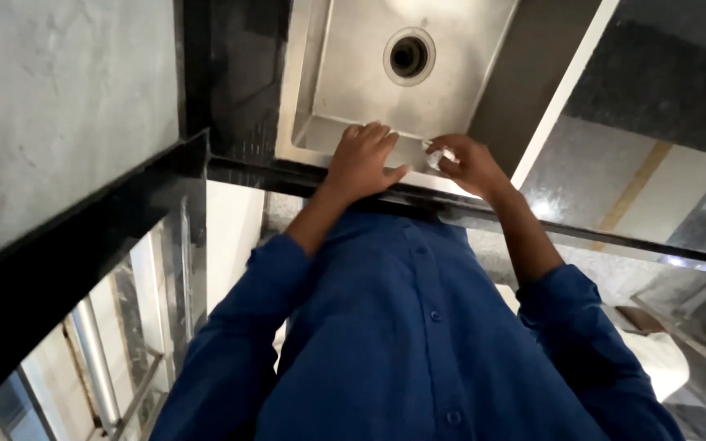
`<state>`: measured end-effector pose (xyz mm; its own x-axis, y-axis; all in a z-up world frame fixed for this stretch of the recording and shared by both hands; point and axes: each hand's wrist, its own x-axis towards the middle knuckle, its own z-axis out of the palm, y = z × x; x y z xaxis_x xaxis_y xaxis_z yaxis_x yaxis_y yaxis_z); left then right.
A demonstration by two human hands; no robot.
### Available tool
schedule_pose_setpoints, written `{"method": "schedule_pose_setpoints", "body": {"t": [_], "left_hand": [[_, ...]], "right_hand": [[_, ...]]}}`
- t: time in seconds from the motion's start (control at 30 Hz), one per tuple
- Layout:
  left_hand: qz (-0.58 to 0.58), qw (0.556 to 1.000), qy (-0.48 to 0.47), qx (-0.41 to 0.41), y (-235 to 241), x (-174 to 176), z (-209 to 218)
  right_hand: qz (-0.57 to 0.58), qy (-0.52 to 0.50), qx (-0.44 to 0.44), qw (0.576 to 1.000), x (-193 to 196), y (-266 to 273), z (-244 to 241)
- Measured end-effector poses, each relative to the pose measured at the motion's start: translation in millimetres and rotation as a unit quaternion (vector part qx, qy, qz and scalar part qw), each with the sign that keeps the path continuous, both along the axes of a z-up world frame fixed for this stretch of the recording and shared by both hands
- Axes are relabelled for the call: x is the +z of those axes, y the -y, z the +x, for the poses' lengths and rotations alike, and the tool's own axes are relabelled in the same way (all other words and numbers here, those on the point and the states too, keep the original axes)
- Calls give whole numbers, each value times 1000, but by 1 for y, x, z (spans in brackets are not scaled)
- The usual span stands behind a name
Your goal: Wiping and cleaning the surfaces of kitchen cabinets and wall tiles using a cloth.
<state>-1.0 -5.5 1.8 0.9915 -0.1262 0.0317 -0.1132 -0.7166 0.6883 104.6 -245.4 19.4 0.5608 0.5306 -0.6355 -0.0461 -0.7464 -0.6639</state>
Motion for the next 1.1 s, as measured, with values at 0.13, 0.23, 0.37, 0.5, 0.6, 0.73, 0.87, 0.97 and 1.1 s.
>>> {"method": "schedule_pose_setpoints", "body": {"t": [0.13,0.23,0.37,0.5,0.6,0.73,0.87,0.97,1.1], "left_hand": [[-1,999,33,16,4,-1,10],[-10,1000,-2,-14,0,-2,13],[4,999,41,-28,4,-1,9],[16,997,62,-35,-1,-2,11],[20,997,56,-47,1,0,9],[34,996,82,-19,3,2,12],[42,999,27,-7,11,0,19],[38,999,15,22,18,-4,21],[52,997,49,13,14,-6,22]], "right_hand": [[91,56,40,993,-13,-13,-1],[107,110,90,984,-37,-15,8],[9,105,109,988,-35,16,13],[-16,51,66,996,3,22,14],[-16,13,16,1000,21,8,11],[-7,53,21,998,-2,-8,10],[-23,140,109,984,-28,14,9],[-34,144,124,981,-14,26,9],[21,118,107,987,-4,18,5]]}}
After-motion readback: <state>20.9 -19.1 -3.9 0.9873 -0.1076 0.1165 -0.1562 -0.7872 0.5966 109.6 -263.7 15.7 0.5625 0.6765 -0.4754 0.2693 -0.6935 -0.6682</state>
